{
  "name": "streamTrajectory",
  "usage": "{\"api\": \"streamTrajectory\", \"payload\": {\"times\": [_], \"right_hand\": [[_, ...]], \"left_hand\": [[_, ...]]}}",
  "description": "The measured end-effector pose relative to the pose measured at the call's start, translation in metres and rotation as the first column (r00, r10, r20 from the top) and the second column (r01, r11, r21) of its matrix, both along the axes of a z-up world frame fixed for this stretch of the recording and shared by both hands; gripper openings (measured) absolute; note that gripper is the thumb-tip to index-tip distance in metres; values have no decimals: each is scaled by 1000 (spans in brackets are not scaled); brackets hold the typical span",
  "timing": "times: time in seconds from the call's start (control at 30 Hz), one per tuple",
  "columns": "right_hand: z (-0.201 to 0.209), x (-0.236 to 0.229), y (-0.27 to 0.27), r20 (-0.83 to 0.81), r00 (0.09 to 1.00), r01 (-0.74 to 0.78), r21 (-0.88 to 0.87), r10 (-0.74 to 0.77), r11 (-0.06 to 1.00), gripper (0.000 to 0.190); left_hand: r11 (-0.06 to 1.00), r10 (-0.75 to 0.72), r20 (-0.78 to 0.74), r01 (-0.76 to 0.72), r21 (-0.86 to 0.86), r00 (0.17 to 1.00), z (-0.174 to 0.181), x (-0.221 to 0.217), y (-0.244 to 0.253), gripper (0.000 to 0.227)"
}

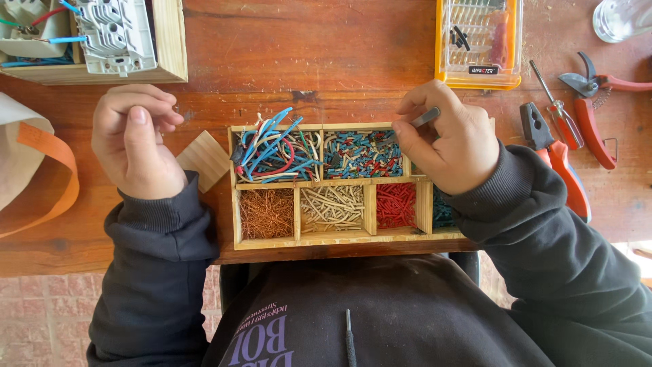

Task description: The person strips the insulation from a wire using pliers, then uses a screwdriver to manipulate and insert small components into a wooden organizer box. The person handles wires and small parts throughout the clip.

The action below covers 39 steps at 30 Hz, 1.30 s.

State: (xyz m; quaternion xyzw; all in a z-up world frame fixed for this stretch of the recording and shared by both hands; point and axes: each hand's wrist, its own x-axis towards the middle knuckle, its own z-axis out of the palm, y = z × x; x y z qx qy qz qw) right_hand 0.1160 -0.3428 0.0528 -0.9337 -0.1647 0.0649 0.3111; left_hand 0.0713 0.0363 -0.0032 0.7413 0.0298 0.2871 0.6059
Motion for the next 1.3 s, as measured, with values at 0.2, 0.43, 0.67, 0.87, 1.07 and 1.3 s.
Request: {"api": "streamTrajectory", "payload": {"times": [0.2, 0.43, 0.67, 0.87, 1.07, 1.3], "right_hand": [[5, 1, -7, -139, 989, -18, 220, 50, 975, 15], [-1, 0, -34, 55, 886, -386, 641, 461, 664, 23], [-2, -4, -40, 123, 894, -416, 588, 431, 694, 17], [14, -10, -27, 185, 916, -402, 454, 357, 795, 16], [62, -28, 20, 201, 914, -392, 208, 353, 896, 9], [70, -29, 80, -254, 915, -269, 199, 314, 942, 9]], "left_hand": [[1000, -18, -27, 18, -18, 999, -2, 2, 0, 27], [999, -29, -68, 30, 19, 997, -5, 3, 1, 33], [996, -77, -80, 81, 42, 994, -2, 2, 0, 32], [954, -243, -46, 247, 169, 969, 23, -2, -8, 30], [772, -402, -45, 365, 521, 914, 77, -22, -15, 14], [442, -459, 4, 225, 868, 888, 96, -57, -44, 8]]}}
